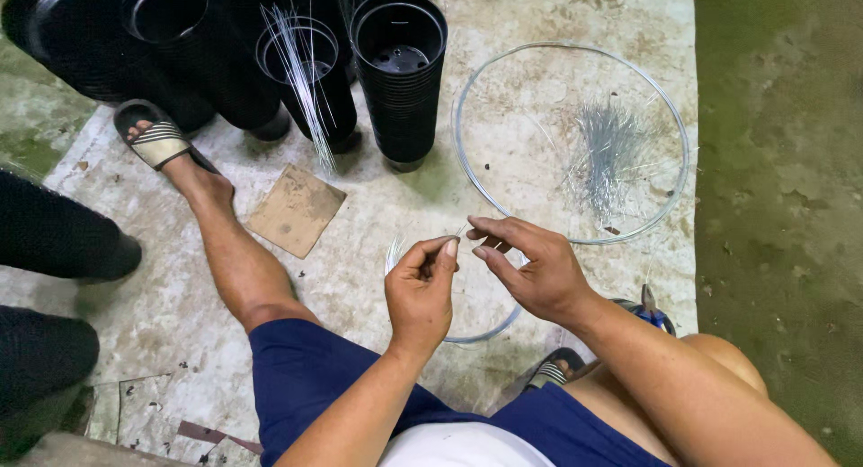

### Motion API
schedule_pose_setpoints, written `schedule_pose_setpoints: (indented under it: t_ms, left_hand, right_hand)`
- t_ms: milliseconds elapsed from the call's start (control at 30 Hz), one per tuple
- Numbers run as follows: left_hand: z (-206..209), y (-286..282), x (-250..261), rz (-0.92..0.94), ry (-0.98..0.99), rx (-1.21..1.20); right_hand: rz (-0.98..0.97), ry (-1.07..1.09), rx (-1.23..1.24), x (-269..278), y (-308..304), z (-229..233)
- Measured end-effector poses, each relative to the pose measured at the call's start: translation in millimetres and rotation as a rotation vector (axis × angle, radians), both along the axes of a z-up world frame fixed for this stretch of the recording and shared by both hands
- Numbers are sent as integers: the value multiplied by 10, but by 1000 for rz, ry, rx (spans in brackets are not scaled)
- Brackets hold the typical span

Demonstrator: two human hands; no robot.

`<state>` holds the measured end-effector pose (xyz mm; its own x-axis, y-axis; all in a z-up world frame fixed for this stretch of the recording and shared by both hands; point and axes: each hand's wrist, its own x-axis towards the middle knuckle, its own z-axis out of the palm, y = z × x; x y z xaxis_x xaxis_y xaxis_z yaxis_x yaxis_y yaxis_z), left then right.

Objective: The person sits on the floor and repeatedly cuts thin wire segments using pliers. They hold the wire with one hand, cut it with the pliers, and place the cut pieces into a glass bowl. The process is repeated multiple times.

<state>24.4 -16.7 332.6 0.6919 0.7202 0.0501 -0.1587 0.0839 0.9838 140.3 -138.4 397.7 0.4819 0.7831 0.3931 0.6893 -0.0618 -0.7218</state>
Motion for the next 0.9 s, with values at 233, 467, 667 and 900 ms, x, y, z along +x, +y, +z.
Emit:
schedule_pose_setpoints:
  t_ms: [233,467,667,900]
  left_hand:
    - [-13,-58,10,-17,4,-8]
    - [-41,-64,-18,-25,17,18]
    - [-84,-9,-13,-22,-20,-8]
    - [-67,256,29,58,-335,-431]
  right_hand:
    - [-9,-9,-26,-15,-22,-2]
    - [0,-130,-73,16,-27,-9]
    - [0,-111,-93,-25,2,-32]
    - [150,109,-228,-268,45,-136]
